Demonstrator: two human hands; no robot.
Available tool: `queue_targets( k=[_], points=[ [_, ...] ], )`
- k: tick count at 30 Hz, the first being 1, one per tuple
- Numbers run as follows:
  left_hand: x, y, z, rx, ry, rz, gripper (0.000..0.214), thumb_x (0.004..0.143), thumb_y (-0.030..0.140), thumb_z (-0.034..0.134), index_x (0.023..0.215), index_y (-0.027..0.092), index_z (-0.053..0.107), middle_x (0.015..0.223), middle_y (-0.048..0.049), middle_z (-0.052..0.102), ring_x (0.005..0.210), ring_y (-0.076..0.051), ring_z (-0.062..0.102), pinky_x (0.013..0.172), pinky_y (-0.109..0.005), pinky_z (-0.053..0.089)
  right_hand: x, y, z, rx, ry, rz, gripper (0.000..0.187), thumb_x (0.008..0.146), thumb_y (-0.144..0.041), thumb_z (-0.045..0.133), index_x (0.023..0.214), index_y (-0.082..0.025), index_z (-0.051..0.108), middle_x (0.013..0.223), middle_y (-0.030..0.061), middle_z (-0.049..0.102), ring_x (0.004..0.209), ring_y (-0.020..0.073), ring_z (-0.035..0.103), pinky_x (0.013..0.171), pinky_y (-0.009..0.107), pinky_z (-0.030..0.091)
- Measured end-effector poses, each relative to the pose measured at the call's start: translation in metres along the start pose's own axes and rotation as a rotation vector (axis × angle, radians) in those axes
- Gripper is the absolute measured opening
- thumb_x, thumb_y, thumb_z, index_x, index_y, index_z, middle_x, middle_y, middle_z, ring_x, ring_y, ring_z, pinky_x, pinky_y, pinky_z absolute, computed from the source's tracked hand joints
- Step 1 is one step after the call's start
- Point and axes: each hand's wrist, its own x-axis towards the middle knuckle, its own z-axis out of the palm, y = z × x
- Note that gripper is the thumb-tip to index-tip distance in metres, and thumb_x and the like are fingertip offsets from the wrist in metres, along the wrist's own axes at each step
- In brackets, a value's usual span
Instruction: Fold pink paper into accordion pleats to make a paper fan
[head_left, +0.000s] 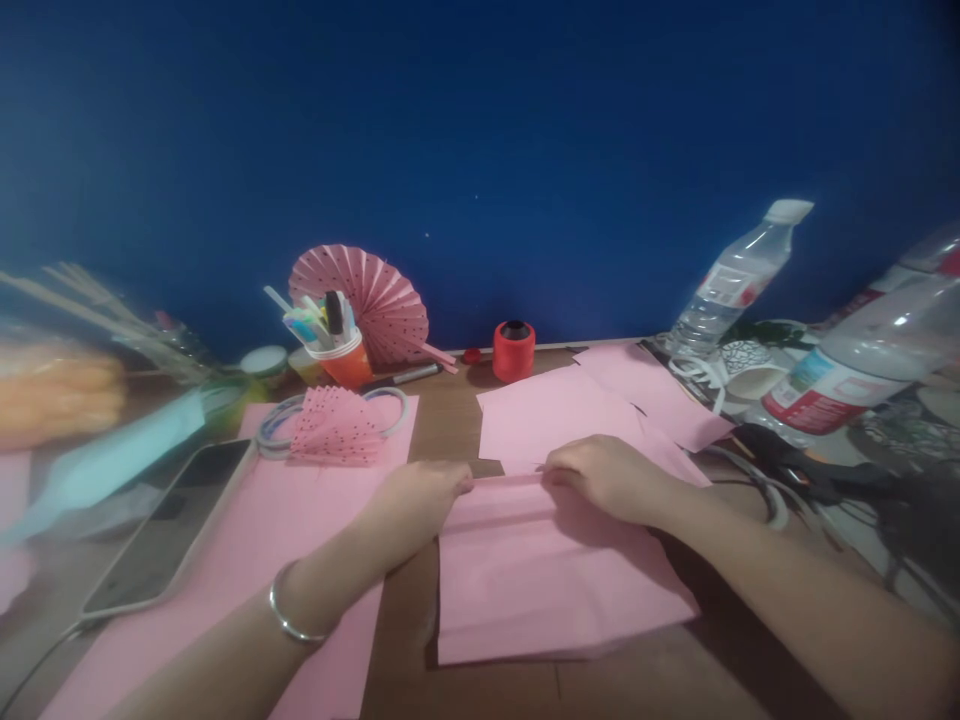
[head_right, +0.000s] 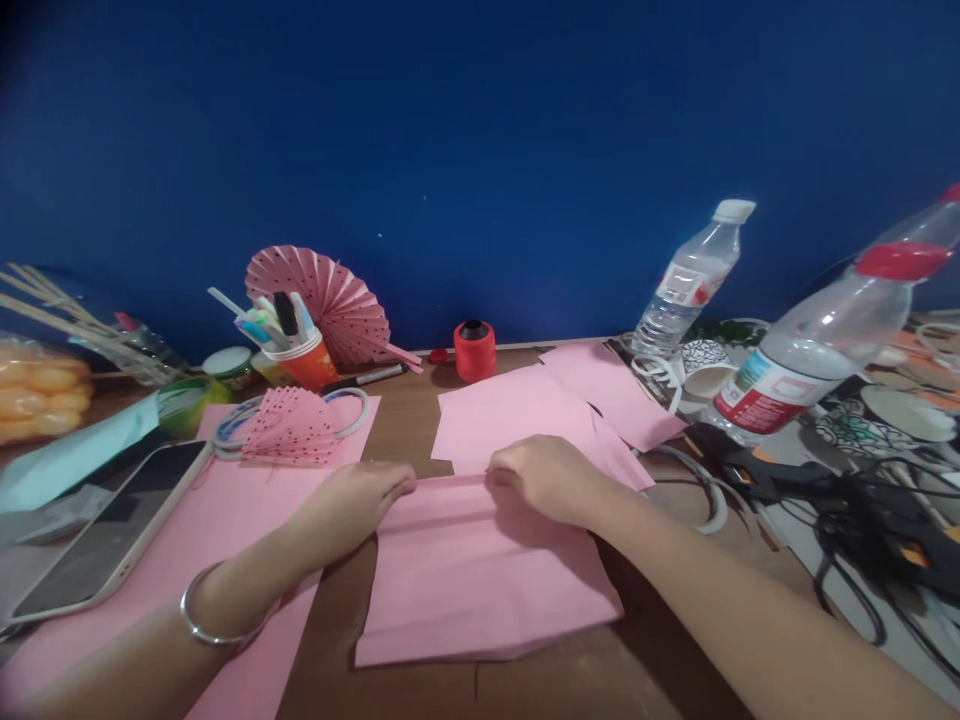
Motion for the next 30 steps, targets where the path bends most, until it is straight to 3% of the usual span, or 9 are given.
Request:
queue_targets(
  k=[8, 12, 15, 18, 21, 27, 30],
  points=[
    [-0.003, -0.012, -0.006, 0.24, 0.06, -0.072, 0.014, 0.077, 0.01, 0.041, 0.075, 0.018, 0.052, 0.066, -0.0014, 0.057, 0.058, -0.017, 0.052, 0.052, -0.027, 0.032, 0.0, 0.011, -0.007, -0.047, -0.001, 0.067, 0.024, 0.081, -0.02, 0.043, 0.077, -0.024, 0.066, 0.083, -0.0011, 0.068, 0.076, 0.0157, 0.058, 0.066, 0.024, 0.038],
    [-0.004, -0.015, -0.008, 0.301, 0.31, -0.171, 0.017, 0.081, 0.015, 0.039, 0.074, 0.016, 0.054, 0.071, -0.0062, 0.058, 0.069, -0.022, 0.054, 0.063, -0.034, 0.037, 0.0, 0.008, -0.01, -0.226, 0.043, 0.104, 0.024, 0.08, -0.017, 0.042, 0.081, -0.022, 0.066, 0.08, 0.0027, 0.067, 0.077, 0.0183, 0.059, 0.069, 0.027, 0.038],
    [-0.004, -0.002, -0.004, 0.175, 0.439, 0.016, 0.021, 0.085, 0.026, 0.04, 0.094, 0.016, 0.056, 0.088, -0.0081, 0.06, 0.085, -0.024, 0.053, 0.074, -0.038, 0.038, 0.0, -0.008, -0.006, -0.249, 0.013, 0.029, 0.021, 0.079, -0.016, 0.044, 0.075, -0.02, 0.064, 0.073, 0.0021, 0.066, 0.069, 0.0178, 0.059, 0.066, 0.027, 0.038],
    [-0.005, 0.01, 0.004, 0.034, 0.271, 0.211, 0.021, 0.085, 0.028, 0.042, 0.099, 0.021, 0.056, 0.088, -0.0026, 0.063, 0.08, -0.019, 0.056, 0.07, -0.033, 0.041, 0.002, -0.02, 0.004, -0.196, -0.007, -0.06, 0.019, 0.081, -0.017, 0.044, 0.079, -0.022, 0.063, 0.078, 0.0006, 0.066, 0.072, 0.0163, 0.058, 0.066, 0.026, 0.038],
    [-0.006, 0.011, 0.008, -0.054, 0.161, 0.195, 0.022, 0.087, 0.023, 0.037, 0.093, 0.024, 0.058, 0.081, 0.0013, 0.064, 0.071, -0.015, 0.058, 0.063, -0.028, 0.041, 0.004, -0.014, 0.011, -0.169, 0.019, -0.09, 0.018, 0.082, -0.019, 0.045, 0.08, -0.023, 0.062, 0.079, -0.0004, 0.065, 0.074, 0.0159, 0.057, 0.066, 0.026, 0.038],
    [-0.003, -0.01, 0.006, -0.079, 0.166, 0.043, 0.024, 0.086, 0.019, 0.036, 0.089, 0.023, 0.059, 0.078, 0.0012, 0.064, 0.072, -0.014, 0.059, 0.063, -0.025, 0.042, 0.003, 0.038, 0.003, -0.262, 0.2, 0.017, 0.017, 0.08, -0.021, 0.045, 0.072, -0.018, 0.06, 0.073, 0.0023, 0.063, 0.07, 0.0165, 0.055, 0.066, 0.027, 0.037],
    [-0.002, -0.013, 0.007, -0.051, 0.196, 0.054, 0.024, 0.086, 0.017, 0.037, 0.093, 0.023, 0.059, 0.084, 0.0005, 0.065, 0.075, -0.015, 0.059, 0.066, -0.026, 0.042, 0.002, 0.043, -0.006, -0.236, 0.345, 0.069, 0.02, 0.082, -0.019, 0.041, 0.074, -0.017, 0.059, 0.073, 0.0036, 0.061, 0.071, 0.0165, 0.054, 0.066, 0.028, 0.038]
  ],
)
